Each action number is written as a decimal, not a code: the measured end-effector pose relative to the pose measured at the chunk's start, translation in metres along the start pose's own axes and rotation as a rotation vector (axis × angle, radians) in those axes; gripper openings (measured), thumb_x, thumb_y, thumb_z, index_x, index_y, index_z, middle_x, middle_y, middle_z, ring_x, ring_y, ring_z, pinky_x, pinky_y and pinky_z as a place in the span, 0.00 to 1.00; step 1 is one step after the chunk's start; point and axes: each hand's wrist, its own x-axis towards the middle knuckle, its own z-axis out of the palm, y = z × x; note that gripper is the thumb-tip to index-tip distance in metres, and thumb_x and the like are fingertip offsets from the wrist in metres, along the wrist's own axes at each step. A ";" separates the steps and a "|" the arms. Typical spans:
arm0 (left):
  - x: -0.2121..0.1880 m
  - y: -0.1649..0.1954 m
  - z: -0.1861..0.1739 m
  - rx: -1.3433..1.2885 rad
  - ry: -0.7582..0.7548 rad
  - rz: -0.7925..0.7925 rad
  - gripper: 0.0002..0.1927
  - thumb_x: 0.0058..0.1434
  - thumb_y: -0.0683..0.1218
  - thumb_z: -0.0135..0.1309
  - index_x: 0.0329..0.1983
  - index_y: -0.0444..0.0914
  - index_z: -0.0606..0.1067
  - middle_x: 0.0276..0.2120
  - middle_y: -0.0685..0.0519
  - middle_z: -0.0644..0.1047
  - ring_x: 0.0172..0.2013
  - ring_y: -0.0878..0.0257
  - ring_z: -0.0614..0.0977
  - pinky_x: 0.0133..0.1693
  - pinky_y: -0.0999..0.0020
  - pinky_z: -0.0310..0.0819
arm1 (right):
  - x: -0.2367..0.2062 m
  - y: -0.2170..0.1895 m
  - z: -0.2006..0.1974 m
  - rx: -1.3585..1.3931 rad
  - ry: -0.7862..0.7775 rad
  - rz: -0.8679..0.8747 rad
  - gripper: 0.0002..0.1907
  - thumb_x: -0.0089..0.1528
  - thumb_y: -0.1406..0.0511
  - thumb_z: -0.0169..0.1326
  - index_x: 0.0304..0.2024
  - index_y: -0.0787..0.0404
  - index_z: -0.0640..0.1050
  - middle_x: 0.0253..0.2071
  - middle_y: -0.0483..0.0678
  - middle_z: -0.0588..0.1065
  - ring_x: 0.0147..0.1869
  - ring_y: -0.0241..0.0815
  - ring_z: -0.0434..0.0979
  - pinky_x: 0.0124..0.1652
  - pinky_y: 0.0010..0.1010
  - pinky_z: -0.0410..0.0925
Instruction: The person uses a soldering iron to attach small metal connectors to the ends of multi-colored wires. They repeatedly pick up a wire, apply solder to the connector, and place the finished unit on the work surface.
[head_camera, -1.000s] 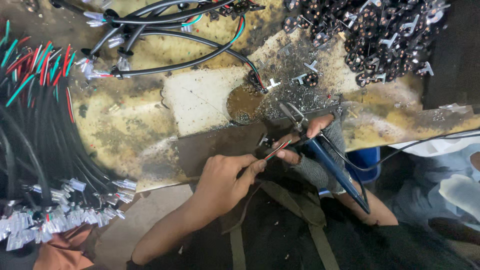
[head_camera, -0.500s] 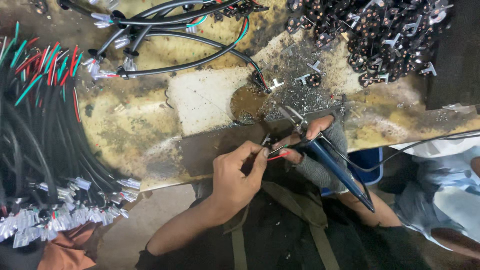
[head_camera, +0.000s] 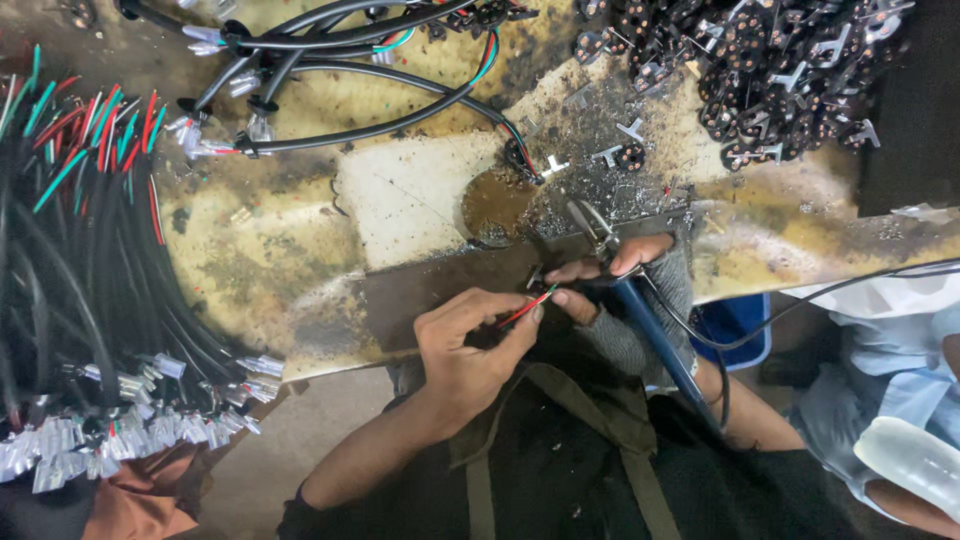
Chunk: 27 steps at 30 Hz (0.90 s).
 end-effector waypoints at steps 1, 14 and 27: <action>0.000 -0.001 0.001 -0.005 -0.004 -0.007 0.06 0.56 0.37 0.67 0.35 0.34 0.81 0.29 0.51 0.82 0.28 0.66 0.82 0.32 0.74 0.74 | -0.001 0.002 0.001 0.127 0.026 0.009 0.29 0.62 0.73 0.64 0.48 0.57 0.55 0.43 0.47 0.79 0.52 0.37 0.83 0.53 0.27 0.73; 0.011 0.004 -0.004 0.493 0.048 0.273 0.08 0.60 0.39 0.65 0.41 0.37 0.79 0.33 0.52 0.78 0.29 0.56 0.82 0.32 0.64 0.76 | 0.001 -0.020 -0.002 -0.211 0.014 -0.073 0.28 0.59 0.73 0.67 0.49 0.60 0.60 0.37 0.47 0.80 0.42 0.38 0.81 0.49 0.27 0.69; 0.036 0.009 -0.010 0.493 0.020 0.135 0.09 0.57 0.41 0.65 0.33 0.38 0.75 0.29 0.51 0.76 0.27 0.56 0.81 0.30 0.64 0.74 | 0.006 -0.019 -0.005 0.997 -0.122 0.689 0.11 0.66 0.65 0.56 0.43 0.69 0.72 0.39 0.57 0.77 0.44 0.45 0.79 0.47 0.33 0.71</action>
